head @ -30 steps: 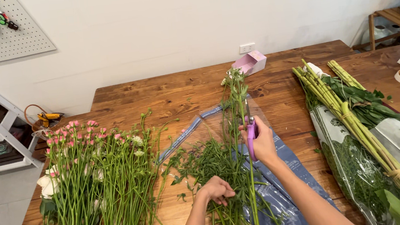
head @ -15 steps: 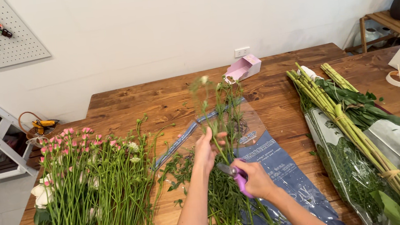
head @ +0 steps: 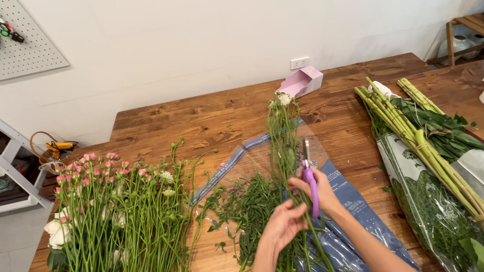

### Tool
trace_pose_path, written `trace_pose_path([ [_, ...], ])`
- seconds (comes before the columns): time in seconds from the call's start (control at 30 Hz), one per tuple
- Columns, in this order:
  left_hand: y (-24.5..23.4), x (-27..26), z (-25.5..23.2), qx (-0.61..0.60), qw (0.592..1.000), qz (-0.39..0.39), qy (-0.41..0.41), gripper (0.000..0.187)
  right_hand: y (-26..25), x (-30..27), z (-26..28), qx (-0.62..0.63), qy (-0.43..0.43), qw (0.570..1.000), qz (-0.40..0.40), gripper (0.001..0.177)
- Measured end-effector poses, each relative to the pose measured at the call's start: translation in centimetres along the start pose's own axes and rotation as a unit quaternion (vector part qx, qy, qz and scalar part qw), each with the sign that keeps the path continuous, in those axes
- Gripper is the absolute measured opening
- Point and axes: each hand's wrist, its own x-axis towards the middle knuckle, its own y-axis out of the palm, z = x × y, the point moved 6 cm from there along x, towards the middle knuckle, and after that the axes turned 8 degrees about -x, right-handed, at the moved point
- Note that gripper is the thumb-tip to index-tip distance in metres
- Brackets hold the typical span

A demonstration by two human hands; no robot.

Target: The person trims the stems of pink and white flowers using purple scissors. They repeatedly pick up stems, cut off the lower leaves and ends, and place the trimmed stems on a blue plastic sheet on the table.

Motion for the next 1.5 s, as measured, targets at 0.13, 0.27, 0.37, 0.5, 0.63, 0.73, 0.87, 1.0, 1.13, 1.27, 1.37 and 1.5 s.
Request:
trace_pose_path([
  [0.13,-1.5,0.2,0.1,0.049,0.995,0.012,-0.082,0.011,0.7,-0.9,1.6,-0.036,-0.035,0.998,0.04,0.018],
  [0.27,-4.9,3.9,-5.0,0.024,0.995,-0.077,0.063,0.029,2.6,-1.8,3.4,-0.118,-0.067,0.99,0.046,0.02],
  [0.37,-5.8,5.5,-8.1,-0.054,0.979,-0.152,0.123,0.051,4.1,-1.2,3.9,-0.186,-0.149,0.97,0.043,0.024],
  [0.5,-6.7,8.1,-11.1,0.004,0.982,-0.116,0.15,0.036,5.5,-0.9,5.2,-0.036,-0.178,0.976,0.121,0.019],
  [0.63,-7.2,7.7,-12.7,0.044,0.974,-0.103,0.198,0.02,4.3,-0.2,3.4,0.017,-0.107,0.986,0.126,0.023],
  [0.73,-6.8,6.9,-12.9,0.055,0.971,-0.107,0.206,0.022,3.9,-0.3,2.1,0.021,-0.071,0.987,0.144,0.027],
  [0.87,-8.0,7.7,-11.1,0.093,0.967,-0.145,0.187,0.029,2.6,-0.6,1.0,0.033,-0.079,0.993,0.084,0.031],
  [1.0,-7.5,7.3,-7.7,0.218,0.962,-0.134,0.092,0.024,0.1,2.8,-3.6,0.014,-0.107,0.994,0.007,0.03],
  [1.13,-4.7,4.0,-7.1,0.229,0.965,-0.095,0.092,0.022,-1.0,2.0,-3.6,-0.061,-0.096,0.993,-0.018,0.03],
  [1.27,-5.9,4.4,-6.9,0.292,0.949,-0.097,0.073,0.024,-1.5,1.2,-3.2,-0.256,-0.015,0.965,-0.064,0.034],
  [1.37,-10.0,6.7,-6.5,0.317,0.936,-0.128,0.083,0.025,-1.2,0.1,-1.2,-0.308,0.044,0.95,-0.041,0.043],
  [1.5,-14.0,7.4,-7.0,0.325,0.921,-0.192,0.097,0.026,-0.9,-0.6,-1.1,-0.227,0.128,0.955,0.139,0.053],
])
